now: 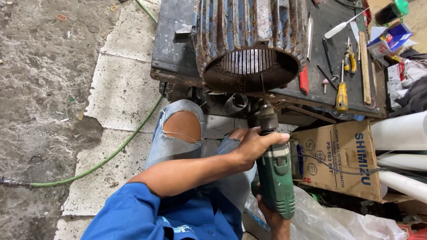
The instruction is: The person is using a power drill with a grinding attachment to clean or smooth the internal slots of a metal motor casing.
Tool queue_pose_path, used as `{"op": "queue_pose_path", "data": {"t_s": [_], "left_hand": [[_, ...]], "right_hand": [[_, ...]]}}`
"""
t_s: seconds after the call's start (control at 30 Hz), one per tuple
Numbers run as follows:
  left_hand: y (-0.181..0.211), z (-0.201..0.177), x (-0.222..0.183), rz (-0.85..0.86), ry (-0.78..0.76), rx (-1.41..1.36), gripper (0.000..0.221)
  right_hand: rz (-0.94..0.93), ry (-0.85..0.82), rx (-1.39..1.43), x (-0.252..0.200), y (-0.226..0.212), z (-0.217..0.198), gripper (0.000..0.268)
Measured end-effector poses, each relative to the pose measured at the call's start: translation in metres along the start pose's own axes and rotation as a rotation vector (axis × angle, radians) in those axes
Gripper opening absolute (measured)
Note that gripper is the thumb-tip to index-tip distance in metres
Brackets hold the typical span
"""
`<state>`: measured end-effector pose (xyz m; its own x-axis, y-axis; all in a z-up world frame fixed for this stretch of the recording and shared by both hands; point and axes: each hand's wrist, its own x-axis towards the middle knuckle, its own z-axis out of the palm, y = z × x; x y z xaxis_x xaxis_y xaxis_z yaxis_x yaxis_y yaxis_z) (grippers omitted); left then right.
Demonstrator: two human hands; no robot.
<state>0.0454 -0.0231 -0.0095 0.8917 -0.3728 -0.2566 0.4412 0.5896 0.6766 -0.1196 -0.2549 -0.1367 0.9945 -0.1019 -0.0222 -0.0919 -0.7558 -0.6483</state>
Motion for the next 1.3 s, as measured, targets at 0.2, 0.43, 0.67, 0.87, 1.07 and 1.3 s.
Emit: {"op": "queue_pose_path", "data": {"t_s": [0.2,0.43,0.67,0.87,1.07,1.3], "left_hand": [[0.009,-0.006,0.019,0.067,0.036,-0.021,0.021],[0.007,-0.019,0.017,0.177,-0.136,-0.102,0.024],[-0.015,-0.022,-0.010,0.137,-0.231,-0.188,0.049],[-0.043,-0.031,-0.013,0.052,-0.387,-0.451,0.074],[-0.039,-0.039,-0.008,0.031,-0.445,-0.475,0.085],[-0.034,-0.038,-0.008,0.034,-0.453,-0.500,0.086]], "right_hand": [[-0.056,0.169,-0.028,0.017,-0.009,0.011,0.073],[-0.080,0.179,0.067,0.024,-0.085,-0.001,0.082],[-0.092,0.230,-0.031,-0.020,-0.068,-0.010,0.116],[-0.187,0.437,-0.257,-0.041,-0.067,0.019,0.098],[-0.338,0.452,-0.331,-0.038,-0.069,0.020,0.097],[-0.414,0.413,-0.325,-0.032,-0.064,0.016,0.104]]}}
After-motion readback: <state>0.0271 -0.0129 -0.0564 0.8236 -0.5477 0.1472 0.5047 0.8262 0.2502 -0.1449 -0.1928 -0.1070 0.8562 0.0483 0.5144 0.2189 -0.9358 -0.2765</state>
